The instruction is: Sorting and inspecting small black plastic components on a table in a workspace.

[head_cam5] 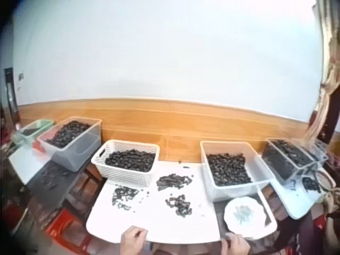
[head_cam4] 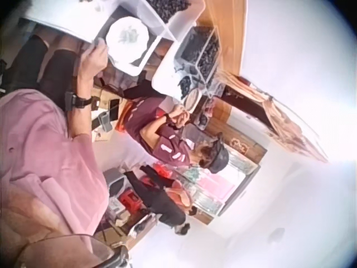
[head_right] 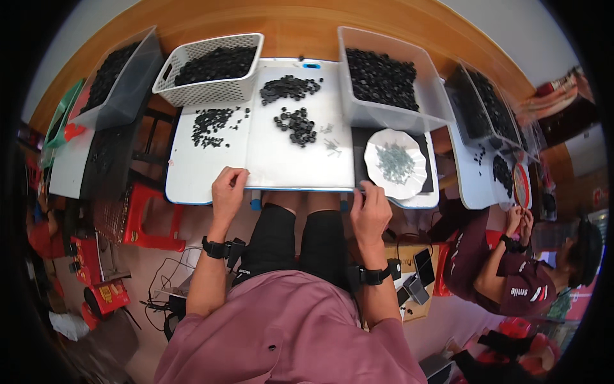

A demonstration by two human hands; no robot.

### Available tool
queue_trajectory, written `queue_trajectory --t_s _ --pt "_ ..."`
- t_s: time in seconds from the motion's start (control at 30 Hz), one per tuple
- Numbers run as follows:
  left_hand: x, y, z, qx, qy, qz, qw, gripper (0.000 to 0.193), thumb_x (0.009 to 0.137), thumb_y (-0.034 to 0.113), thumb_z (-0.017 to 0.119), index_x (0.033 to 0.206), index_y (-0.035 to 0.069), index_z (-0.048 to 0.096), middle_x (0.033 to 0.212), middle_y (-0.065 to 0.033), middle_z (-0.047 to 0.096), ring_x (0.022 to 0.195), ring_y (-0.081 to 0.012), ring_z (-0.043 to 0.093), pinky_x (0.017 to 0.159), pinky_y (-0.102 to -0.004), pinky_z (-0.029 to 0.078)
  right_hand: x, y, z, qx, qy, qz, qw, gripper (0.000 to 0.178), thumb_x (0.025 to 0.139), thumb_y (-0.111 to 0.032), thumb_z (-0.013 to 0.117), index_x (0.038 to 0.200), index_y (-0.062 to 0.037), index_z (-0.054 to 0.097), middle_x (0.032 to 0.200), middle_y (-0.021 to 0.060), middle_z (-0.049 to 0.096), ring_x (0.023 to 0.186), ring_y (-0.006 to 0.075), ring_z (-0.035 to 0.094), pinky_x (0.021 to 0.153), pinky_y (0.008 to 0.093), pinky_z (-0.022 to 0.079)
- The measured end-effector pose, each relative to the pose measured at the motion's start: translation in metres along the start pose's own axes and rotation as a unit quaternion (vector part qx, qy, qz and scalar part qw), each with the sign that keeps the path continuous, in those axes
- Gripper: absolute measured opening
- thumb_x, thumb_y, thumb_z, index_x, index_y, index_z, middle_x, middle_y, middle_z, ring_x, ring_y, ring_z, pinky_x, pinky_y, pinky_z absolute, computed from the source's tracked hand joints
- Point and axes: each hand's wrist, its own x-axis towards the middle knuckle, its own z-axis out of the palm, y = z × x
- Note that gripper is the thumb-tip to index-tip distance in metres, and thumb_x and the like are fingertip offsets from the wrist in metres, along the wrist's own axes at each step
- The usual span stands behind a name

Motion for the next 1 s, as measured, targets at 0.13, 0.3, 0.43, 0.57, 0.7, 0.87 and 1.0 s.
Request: queue_trajectory --t_s 0.13,0.3,0.43,0.57,0.7,0.87,1.0 --pt "0.001 0.008 0.004 0.018 0.008 -0.013 1.0 0.015 0.096 0.012 0.071 0.095 -0.003 0.073 0.085 -0.0118 0.068 0.072 -0.0228 0.065 0.067 -0.0341 0.05 0.004 0.039 -0.008 -0.069 0.022 -0.014 0.997 0.013 0.09 -0.005 0.074 0.102 -0.0078 0.069 0.086 0.0106 0.06 0.071 0.0322 0.064 0.063 0.0415 0.05" --pt "0.0 0.009 0.008 -0.032 0.013 -0.071 0.997 0.014 0.095 0.012 0.071 0.099 -0.002 0.073 0.09 -0.0127 0.069 0.077 -0.0241 0.066 0.072 -0.0344 0.052 0.008 0.019 -0.008 -0.037 0.002 0.026 0.999 0.017 0.089 -0.006 0.074 0.106 -0.0065 0.071 0.095 0.0112 0.064 0.081 0.0326 0.067 0.069 0.041 0.054" --pt "0.015 0.038 0.029 0.056 -0.032 0.069 0.996 0.025 0.094 0.013 0.071 0.116 0.003 0.071 0.113 -0.0143 0.07 0.102 -0.0321 0.066 0.091 -0.0414 0.052 0.035 -0.014 0.025 0.14 -0.104 -0.032 0.984 0.056 0.089 -0.015 0.077 0.138 0.0032 0.056 0.142 0.0288 0.053 0.131 0.0465 0.051 0.111 0.0494 0.044" --pt "0.046 0.06 0.068 0.065 -0.047 0.169 0.982 0.033 0.094 0.014 0.071 0.126 0.004 0.067 0.13 -0.0181 0.066 0.12 -0.036 0.061 0.103 -0.0433 0.048 0.067 -0.012 0.096 0.026 -0.131 -0.019 0.991 0.076 0.093 -0.036 0.073 0.145 0.0119 0.045 0.149 0.039 0.043 0.141 0.0536 0.039 0.12 0.053 0.033" --pt "0.085 0.048 0.098 0.102 -0.072 0.226 0.966 0.041 0.098 0.016 0.066 0.136 0.005 0.061 0.147 -0.022 0.055 0.135 -0.0408 0.052 0.111 -0.0464 0.043 0.067 -0.02 0.118 -0.005 -0.131 -0.02 0.991 0.078 0.094 -0.042 0.069 0.143 0.0136 0.045 0.149 0.0389 0.043 0.141 0.0536 0.039 0.12 0.0552 0.031" --pt "0.119 0.045 0.121 0.216 -0.159 0.285 0.92 0.04 0.104 0.028 0.055 0.142 0.013 0.06 0.152 -0.0179 0.052 0.142 -0.0408 0.046 0.117 -0.0543 0.035 0.075 -0.02 0.118 0.068 -0.084 -0.059 0.992 0.06 0.096 -0.027 0.067 0.141 0.0086 0.05 0.15 0.031 0.047 0.14 0.0473 0.043 0.119 0.0519 0.034" --pt "0.126 0.039 0.133 0.237 -0.234 0.248 0.91 0.04 0.106 0.034 0.052 0.138 0.013 0.064 0.156 -0.0163 0.049 0.144 -0.0377 0.043 0.119 -0.0539 0.031 0.088 -0.008 0.127 0.023 -0.093 -0.093 0.991 0.051 0.097 -0.02 0.066 0.137 0.0071 0.053 0.147 0.0286 0.05 0.139 0.0453 0.046 0.117 0.0512 0.036"
